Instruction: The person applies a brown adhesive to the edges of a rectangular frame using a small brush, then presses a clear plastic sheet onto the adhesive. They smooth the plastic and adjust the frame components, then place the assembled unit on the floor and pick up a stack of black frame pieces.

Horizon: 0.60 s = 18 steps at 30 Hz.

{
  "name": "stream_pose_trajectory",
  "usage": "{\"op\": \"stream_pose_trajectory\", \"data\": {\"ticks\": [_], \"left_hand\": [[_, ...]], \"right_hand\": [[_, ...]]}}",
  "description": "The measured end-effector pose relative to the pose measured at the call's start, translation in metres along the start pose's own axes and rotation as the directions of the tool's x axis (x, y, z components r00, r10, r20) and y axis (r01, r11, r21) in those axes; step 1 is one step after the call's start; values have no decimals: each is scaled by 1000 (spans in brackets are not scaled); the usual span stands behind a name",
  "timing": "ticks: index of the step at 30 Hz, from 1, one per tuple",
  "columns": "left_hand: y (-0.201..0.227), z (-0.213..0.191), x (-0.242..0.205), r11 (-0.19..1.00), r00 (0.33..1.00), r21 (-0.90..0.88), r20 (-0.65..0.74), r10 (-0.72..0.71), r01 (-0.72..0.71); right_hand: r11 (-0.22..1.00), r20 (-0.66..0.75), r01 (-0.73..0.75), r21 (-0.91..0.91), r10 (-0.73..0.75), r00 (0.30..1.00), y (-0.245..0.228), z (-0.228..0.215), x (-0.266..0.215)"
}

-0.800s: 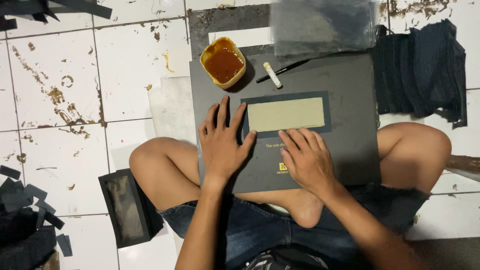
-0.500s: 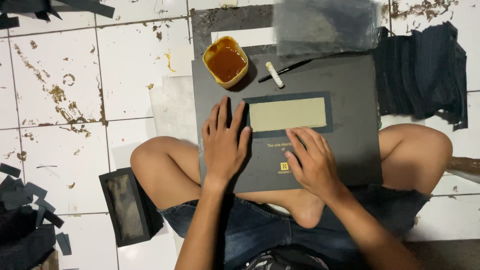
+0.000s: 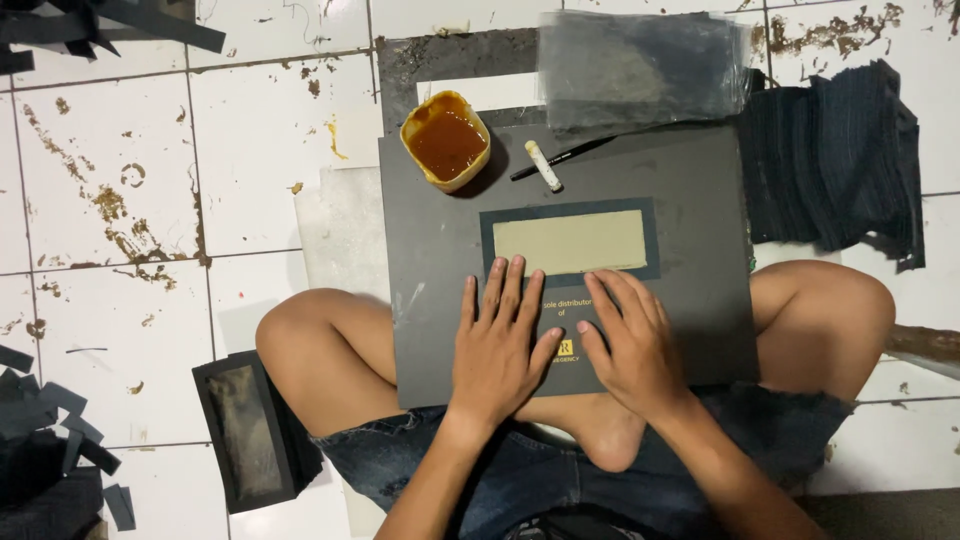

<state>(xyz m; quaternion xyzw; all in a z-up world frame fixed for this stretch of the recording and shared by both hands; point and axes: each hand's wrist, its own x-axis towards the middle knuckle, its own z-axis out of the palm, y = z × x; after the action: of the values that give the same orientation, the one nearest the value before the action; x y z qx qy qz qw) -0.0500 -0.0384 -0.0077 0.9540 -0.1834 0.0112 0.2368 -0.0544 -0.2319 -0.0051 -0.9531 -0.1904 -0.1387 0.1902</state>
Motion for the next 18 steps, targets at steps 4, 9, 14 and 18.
{"op": "stream_pose_trajectory", "data": {"ticks": [4, 9, 14, 18], "left_hand": [[-5, -3, 10, 1000, 1000, -6, 1, -13, 13], [-12, -1, 40, 999, 993, 19, -110, 30, -28], [-17, 7, 56, 1000, 999, 29, 33, 11, -12], [-18, 9, 55, 998, 998, 58, -53, 37, -34]], "right_hand": [[999, -42, -35, 41, 37, 998, 17, -6, 13], [997, -12, 68, -33, -68, 998, 32, 1, 47], [992, 12, 116, -57, -115, 993, 37, 17, 56], [989, 26, 104, -108, -102, 994, 38, 21, 54]]}}
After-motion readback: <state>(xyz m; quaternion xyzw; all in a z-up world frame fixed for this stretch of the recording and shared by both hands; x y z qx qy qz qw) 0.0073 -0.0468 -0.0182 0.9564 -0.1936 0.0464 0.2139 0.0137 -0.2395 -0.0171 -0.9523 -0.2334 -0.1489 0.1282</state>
